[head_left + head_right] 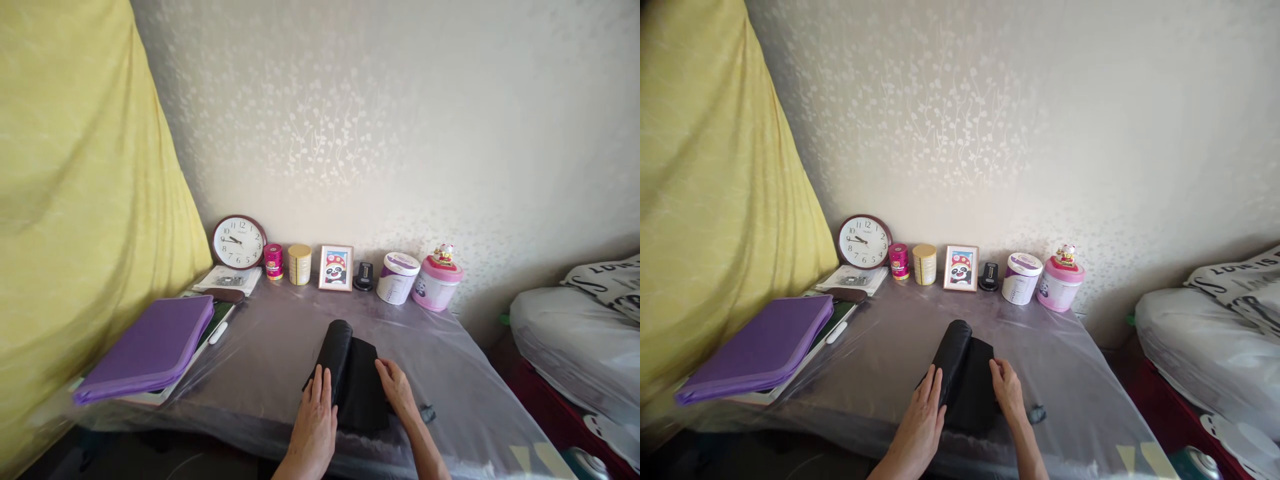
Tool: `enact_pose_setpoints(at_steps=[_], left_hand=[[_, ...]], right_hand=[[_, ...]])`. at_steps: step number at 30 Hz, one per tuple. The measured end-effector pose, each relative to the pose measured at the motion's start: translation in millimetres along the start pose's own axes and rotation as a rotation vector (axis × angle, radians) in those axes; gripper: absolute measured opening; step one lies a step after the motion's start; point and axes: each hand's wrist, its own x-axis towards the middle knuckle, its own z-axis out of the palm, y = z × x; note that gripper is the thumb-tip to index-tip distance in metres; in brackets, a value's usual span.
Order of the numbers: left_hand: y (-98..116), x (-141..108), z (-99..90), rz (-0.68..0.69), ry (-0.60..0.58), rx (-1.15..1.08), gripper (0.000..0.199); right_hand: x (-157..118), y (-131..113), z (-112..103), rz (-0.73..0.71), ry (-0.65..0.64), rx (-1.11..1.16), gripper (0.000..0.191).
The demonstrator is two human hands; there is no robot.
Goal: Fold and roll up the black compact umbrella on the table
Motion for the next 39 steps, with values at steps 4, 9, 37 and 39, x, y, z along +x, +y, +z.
enact_pose_setpoints(at_steps=[4,9,37,39], left_hand=[[1,0,1.5,-0.019,0.015,0.0,0.055],[3,1,-4.0,-0.037,-0.041,-0.01,0.053],[1,2,1.5,-0.016,0.087,-0.001,0.047],[1,2,0.8,-0.001,0.094,0.011,0.046]], right_hand=[[-6,-11,7,0.072,-0.089,0.054,0.042],[-5,-18,12,0.098,-0.17,0.079,0.04],[13,-81,79,-0.112,-0.261,0.236,0.048],[13,-82,80,-0.167,-0.281,0.131,0.045]])
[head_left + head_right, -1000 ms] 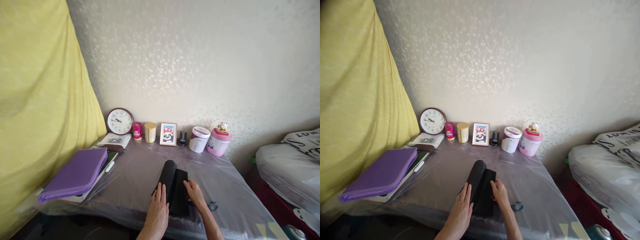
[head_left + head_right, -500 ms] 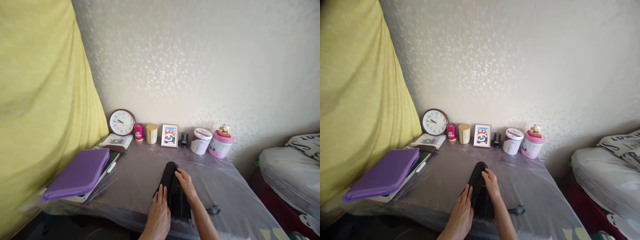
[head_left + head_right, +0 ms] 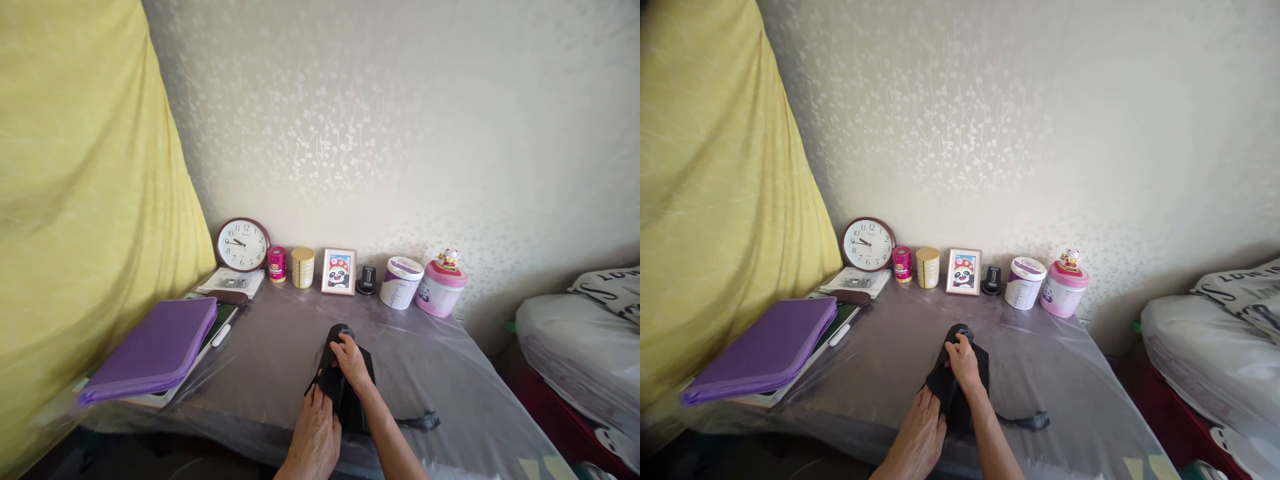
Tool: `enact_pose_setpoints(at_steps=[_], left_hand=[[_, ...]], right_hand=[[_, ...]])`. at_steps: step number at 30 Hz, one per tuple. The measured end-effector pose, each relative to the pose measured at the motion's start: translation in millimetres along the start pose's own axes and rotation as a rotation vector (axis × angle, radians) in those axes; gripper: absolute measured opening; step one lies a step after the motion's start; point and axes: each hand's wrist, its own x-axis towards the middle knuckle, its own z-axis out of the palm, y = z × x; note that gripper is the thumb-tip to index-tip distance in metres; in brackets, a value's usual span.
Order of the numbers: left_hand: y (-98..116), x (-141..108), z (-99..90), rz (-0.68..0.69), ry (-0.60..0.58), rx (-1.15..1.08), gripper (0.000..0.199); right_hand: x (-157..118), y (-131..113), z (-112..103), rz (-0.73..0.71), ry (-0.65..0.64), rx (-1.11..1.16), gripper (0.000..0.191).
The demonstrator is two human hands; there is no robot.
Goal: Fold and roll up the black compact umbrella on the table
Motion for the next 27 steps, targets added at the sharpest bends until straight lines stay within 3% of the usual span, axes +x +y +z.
enact_pose_setpoints(at_steps=[6,10,14,16,19,23,27], left_hand=[[-7,-6,0.0,0.035,0.011,0.005,0.041],[-19,-17,-4.1,0.01,0.128,-0.053,0.04],[-14,-16,-25.5,-0.019,0.249,-0.128,0.029],[-4,-9,-35.9,0.059,0.19,-0.151,0.02],[8,3,-39.8,0.135,0.13,-0.118,0.026],[10,11,-28.3,0.108,0.083,-0.055,0.041],[2,10,-16.7,0.078,0.054,-0.068,0.041]], right_hand=[[-10,-14,-1,-0.136,-0.127,-0.192,0.031],[-17,-21,-1,-0.187,-0.147,-0.306,0.029],[-20,-28,-3,-0.191,-0.209,-0.324,0.029],[-21,-33,-6,-0.188,-0.261,-0.328,0.029],[-22,-39,-10,-0.184,-0.354,-0.319,0.028],[-17,-39,-14,-0.188,-0.419,-0.267,0.026],[-15,-33,-13,-0.209,-0.43,-0.25,0.026]])
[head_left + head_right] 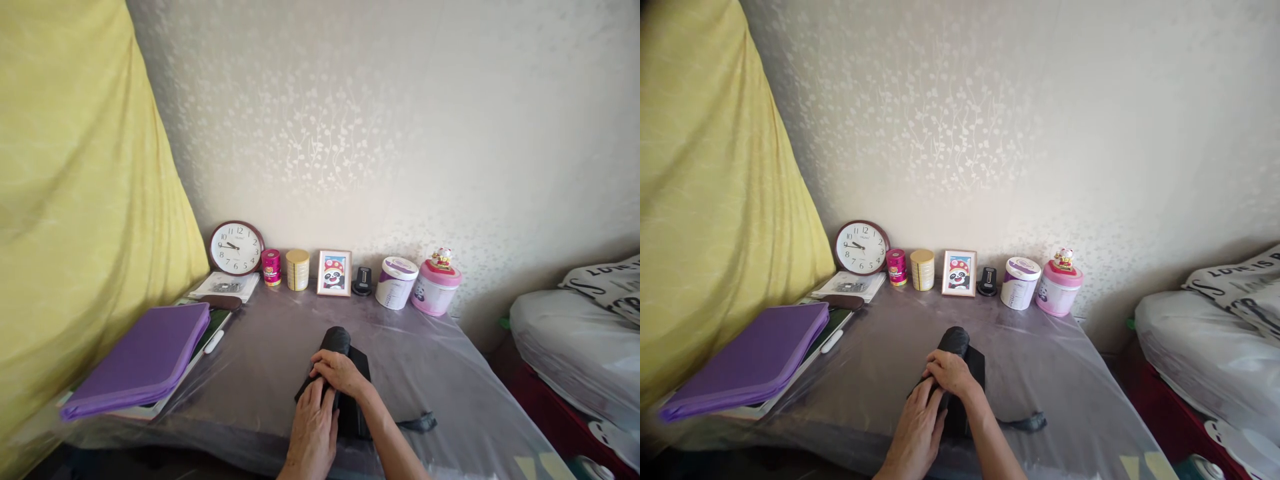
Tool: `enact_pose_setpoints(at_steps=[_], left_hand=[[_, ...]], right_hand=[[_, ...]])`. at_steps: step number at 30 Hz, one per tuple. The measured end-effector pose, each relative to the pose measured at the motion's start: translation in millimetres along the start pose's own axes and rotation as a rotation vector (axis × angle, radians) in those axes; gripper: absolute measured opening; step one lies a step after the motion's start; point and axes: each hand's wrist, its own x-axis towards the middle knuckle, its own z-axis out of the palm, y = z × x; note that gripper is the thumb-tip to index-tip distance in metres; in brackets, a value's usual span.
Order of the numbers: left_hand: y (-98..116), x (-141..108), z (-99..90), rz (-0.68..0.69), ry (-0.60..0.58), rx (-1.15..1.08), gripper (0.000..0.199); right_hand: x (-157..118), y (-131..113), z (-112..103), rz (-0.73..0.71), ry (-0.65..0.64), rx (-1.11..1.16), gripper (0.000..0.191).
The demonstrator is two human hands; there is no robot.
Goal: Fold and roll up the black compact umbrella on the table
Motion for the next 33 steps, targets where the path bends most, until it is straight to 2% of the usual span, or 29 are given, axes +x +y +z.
enact_pose_setpoints(at_steps=[3,8,11,13,20,26,29,33], left_hand=[[-6,-5,8.9,-0.014,0.016,0.021,0.039],[-15,-9,26.8,0.02,0.052,0.095,0.043],[-16,-9,33.2,0.031,0.035,0.11,0.045],[-16,-10,35.9,0.006,0.03,0.113,0.048],[-18,-17,40.2,-0.059,-0.036,0.106,0.054],[-13,-12,27.1,-0.13,-0.182,0.073,0.055],[-7,-9,18.4,-0.189,-0.262,0.052,0.055],[-3,-9,13.2,-0.197,-0.242,0.024,0.055]], right_hand=[[-8,1,5,-0.061,0.041,-0.014,0.025],[-31,8,15,-0.269,0.271,-0.082,0.025],[-33,20,19,-0.364,0.304,-0.13,0.027],[-27,28,19,-0.365,0.304,-0.166,0.028],[12,50,11,-0.294,0.331,-0.323,0.029],[41,64,-1,-0.183,0.422,-0.366,0.031],[45,69,-8,-0.048,0.514,-0.284,0.029],[27,83,-23,0.18,0.664,-0.114,0.032]])
